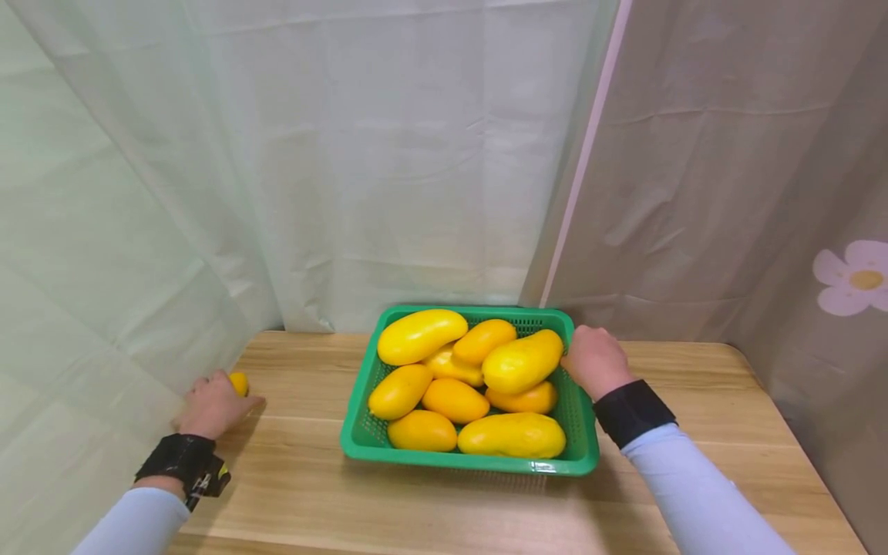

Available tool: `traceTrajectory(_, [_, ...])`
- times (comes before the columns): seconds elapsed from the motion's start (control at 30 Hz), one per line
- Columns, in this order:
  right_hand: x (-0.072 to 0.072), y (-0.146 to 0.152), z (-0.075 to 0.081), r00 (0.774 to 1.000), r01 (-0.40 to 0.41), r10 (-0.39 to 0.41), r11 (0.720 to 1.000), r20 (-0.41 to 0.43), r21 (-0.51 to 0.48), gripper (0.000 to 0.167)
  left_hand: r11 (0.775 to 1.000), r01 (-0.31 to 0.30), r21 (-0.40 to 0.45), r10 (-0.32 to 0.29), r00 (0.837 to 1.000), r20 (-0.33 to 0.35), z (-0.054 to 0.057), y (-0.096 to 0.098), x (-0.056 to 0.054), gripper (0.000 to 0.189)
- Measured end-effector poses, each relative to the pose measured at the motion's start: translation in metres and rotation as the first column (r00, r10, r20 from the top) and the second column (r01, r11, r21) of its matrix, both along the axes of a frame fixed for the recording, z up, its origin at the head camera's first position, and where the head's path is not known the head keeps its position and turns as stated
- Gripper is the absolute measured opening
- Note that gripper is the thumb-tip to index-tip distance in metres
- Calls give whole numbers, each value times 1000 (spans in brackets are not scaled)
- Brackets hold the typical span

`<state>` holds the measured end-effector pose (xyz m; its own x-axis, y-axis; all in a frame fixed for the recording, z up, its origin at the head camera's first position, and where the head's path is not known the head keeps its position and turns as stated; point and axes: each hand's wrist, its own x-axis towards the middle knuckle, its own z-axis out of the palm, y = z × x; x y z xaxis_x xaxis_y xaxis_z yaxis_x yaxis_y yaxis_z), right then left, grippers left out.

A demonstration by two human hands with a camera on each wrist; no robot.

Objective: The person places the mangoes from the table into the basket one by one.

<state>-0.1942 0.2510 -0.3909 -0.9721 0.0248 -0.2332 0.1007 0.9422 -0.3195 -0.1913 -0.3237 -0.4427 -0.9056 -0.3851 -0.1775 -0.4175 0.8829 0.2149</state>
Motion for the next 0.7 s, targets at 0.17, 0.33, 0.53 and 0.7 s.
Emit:
traceTrajectory(0.17, [1,-1,1,1000,-5,5,1000,-6,-1,26,1000,-5,3,5,1000,6,0,-2,0,66])
traceTrajectory(0.33, [1,-1,0,1000,-3,3,1000,-9,-3,27,1000,1,-17,-1,1000,-7,-1,-3,0,57])
traceTrajectory(0.53, [1,-1,0,1000,-5,5,1000,-15,-12,26,999,6,-48,-8,999,-39,-3,-4,4,51])
traceTrajectory(0.7, [2,0,0,1000,-1,1,1000,-18,-22,23,997,20,-78,-24,998,-56,-2,-4,5,50])
